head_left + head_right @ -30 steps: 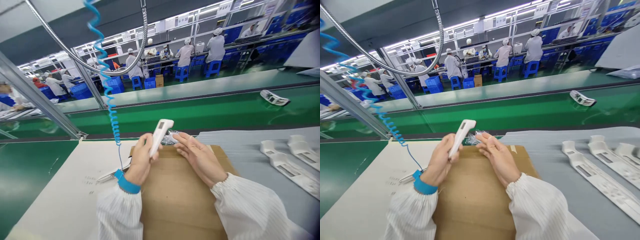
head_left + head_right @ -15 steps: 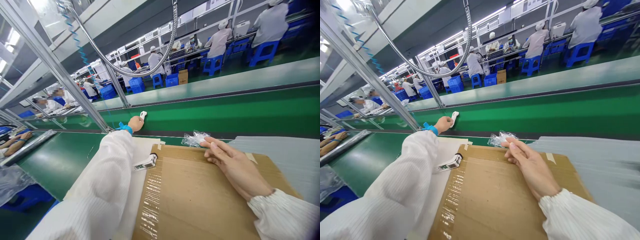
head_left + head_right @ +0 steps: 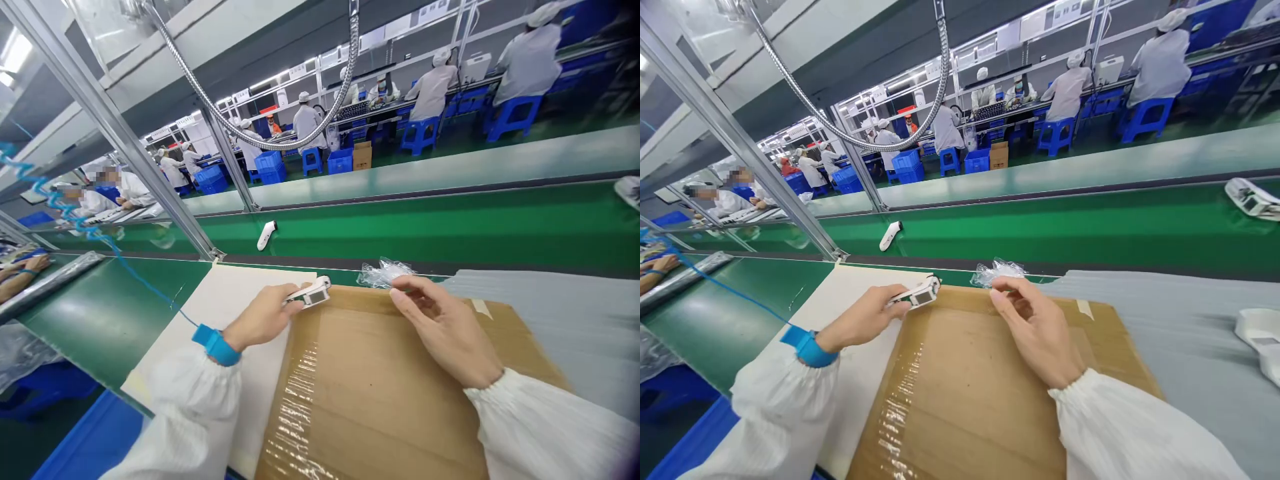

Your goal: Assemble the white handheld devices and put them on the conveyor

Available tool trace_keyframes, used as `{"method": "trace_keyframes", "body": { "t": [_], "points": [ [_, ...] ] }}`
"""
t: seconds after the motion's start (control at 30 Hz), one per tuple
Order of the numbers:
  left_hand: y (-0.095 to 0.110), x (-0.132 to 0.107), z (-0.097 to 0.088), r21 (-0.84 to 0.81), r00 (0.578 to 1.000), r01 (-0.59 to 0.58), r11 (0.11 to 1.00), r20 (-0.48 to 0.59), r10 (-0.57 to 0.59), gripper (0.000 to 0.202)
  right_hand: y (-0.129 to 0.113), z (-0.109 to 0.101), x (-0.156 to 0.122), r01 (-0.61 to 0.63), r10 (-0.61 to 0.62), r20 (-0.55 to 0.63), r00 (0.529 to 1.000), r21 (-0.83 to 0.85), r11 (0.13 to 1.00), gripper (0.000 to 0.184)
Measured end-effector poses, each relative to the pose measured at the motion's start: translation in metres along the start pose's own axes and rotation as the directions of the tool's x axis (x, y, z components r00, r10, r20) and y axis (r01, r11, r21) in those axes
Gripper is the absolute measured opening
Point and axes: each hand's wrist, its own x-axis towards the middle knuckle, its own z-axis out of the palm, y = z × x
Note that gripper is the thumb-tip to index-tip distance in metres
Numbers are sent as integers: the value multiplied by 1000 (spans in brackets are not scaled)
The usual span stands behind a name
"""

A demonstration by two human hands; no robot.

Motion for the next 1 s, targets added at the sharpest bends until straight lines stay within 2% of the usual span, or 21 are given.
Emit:
{"method": "trace_keyframes", "body": {
  "t": [0.07, 0.13, 0.23, 0.3, 0.37, 0.43, 0.47, 0.53, 0.6, 0.67, 0.73, 0.8, 0.9, 1.0],
  "points": [
    [17, 11, 18, -72, 996, -47, 996, -78, 41, 20, -4, 0, -2, 161, -158, 38, 987, -99, 982, 25],
    [32, 21, 39, -144, 989, -83, 986, -130, 64, 17, -4, -1, -2, 306, -296, 79, 952, -165, 938, 19],
    [43, 32, 69, -253, 986, -98, 963, -153, 61, 17, 4, -5, 2, 411, -405, 83, 911, -284, 866, 12],
    [43, 36, 84, -310, 991, -59, 949, -135, 18, 14, 9, -7, 4, 429, -438, 77, 896, -413, 804, 13],
    [40, 39, 93, -366, 992, 29, 930, -106, -72, 5, 10, -7, 3, 446, -462, 102, 881, -506, 738, 17],
    [36, 43, 96, -478, 976, 133, 868, -90, -199, 10, 7, -5, 0, 462, -465, 128, 876, -502, 731, 21],
    [35, 44, 95, -563, 967, 162, 810, -74, -245, 15, 4, -4, -1, 454, -449, 131, 884, -467, 759, 23],
    [34, 46, 92, -757, 967, 131, 641, -45, -252, 17, 2, -5, -2, 364, -356, 94, 930, -389, 846, 24],
    [37, 46, 89, -892, 983, 43, 449, -42, -177, 26, 2, -9, 2, 179, -194, -8, 981, -346, 921, 23],
    [42, 44, 88, -947, 993, -13, 320, -50, -108, 37, 6, -15, 14, 12, -58, -132, 990, -322, 947, 24],
    [46, 42, 90, -963, 998, -18, 268, -32, -47, 41, 13, -19, 35, -42, -20, -201, 979, -297, 954, 25],
    [49, 39, 94, -969, 1000, -18, 245, -12, 23, 42, 22, -20, 59, -12, -54, -186, 981, -338, 941, 22],
    [51, 37, 100, -972, 995, -9, 233, 14, 94, 42, 40, -17, 89, -11, -34, -66, 997, -576, 817, 12],
    [53, 36, 102, -970, 993, 19, 242, 46, 107, 43, 51, -22, 94, -29, -6, -46, 999, -729, 684, 12]
  ]
}}
